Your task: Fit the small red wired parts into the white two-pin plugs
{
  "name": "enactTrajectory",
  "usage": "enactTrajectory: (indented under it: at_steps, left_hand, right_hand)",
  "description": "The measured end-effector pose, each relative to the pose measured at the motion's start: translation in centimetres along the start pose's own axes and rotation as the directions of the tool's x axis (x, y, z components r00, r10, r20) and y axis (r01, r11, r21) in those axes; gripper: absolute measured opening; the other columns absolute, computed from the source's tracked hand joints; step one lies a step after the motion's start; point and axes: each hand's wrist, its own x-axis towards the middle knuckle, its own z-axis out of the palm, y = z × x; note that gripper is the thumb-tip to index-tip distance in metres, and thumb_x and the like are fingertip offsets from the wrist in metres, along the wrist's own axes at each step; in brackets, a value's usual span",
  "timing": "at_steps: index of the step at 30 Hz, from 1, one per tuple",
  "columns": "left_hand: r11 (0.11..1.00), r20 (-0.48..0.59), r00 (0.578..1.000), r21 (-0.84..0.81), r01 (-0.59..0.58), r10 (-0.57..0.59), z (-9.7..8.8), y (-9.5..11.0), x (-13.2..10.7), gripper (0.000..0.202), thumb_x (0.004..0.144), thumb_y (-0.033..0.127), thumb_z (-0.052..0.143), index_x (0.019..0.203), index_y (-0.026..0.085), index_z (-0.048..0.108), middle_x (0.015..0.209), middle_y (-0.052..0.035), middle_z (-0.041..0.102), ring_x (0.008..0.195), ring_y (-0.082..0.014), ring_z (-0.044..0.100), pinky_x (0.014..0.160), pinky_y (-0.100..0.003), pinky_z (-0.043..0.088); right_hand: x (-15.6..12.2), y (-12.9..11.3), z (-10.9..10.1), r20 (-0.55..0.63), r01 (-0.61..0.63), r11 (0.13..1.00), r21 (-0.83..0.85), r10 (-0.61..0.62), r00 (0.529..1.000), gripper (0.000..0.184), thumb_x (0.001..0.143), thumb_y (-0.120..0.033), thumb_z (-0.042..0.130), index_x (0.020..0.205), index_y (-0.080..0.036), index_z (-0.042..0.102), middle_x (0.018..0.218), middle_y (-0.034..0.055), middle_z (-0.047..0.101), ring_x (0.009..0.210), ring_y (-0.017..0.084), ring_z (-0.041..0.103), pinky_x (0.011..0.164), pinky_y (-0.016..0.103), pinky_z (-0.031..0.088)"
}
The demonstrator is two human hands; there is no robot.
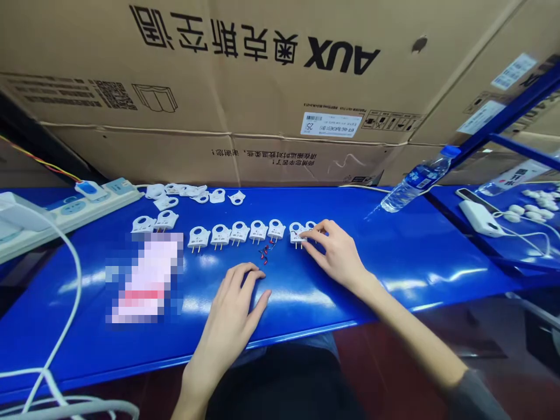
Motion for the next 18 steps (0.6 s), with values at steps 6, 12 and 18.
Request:
enactTrajectory:
  at_steps: [6,12,18]
  left_hand:
    - [1.000,0.005,1.000,0.008,0.003,-0.003,0.0,0.0,-0.1,0.021,0.105,0.038,0.051,0.121,0.027,0.058,0.132,-0.0081,0.061,0.130,-0.0280,0.057,0.107,-0.049,0.052]
    - [1.000,0.007,1.000,0.006,-0.004,0.004,0.0,0.0,-0.1,0.021,0.105,0.037,0.051,0.122,0.026,0.058,0.132,-0.0085,0.061,0.129,-0.0283,0.057,0.107,-0.049,0.051]
    - [1.000,-0.001,1.000,0.014,-0.016,0.016,0.2,-0.1,0.0,0.021,0.105,0.037,0.051,0.121,0.026,0.058,0.131,-0.0093,0.061,0.128,-0.0283,0.057,0.107,-0.050,0.051]
  right_hand:
    - [1.1,0.9,1.3,0.104,-0.049,0.999,-0.021,0.051,0.993,0.022,0.104,-0.031,0.061,0.115,-0.022,0.077,0.107,0.0096,0.067,0.099,0.025,0.064,0.080,0.035,0.051]
    - [1.2,-0.1,1.2,0.094,-0.123,0.992,-0.013,0.124,0.988,0.027,0.103,-0.024,0.059,0.125,-0.021,0.074,0.110,0.0090,0.068,0.099,0.024,0.064,0.081,0.036,0.051]
    - [2.6,-2.2,1.3,0.164,-0.053,0.998,-0.031,0.057,0.985,0.029,0.104,-0.028,0.059,0.129,-0.020,0.071,0.115,0.0108,0.068,0.103,0.026,0.062,0.086,0.039,0.050]
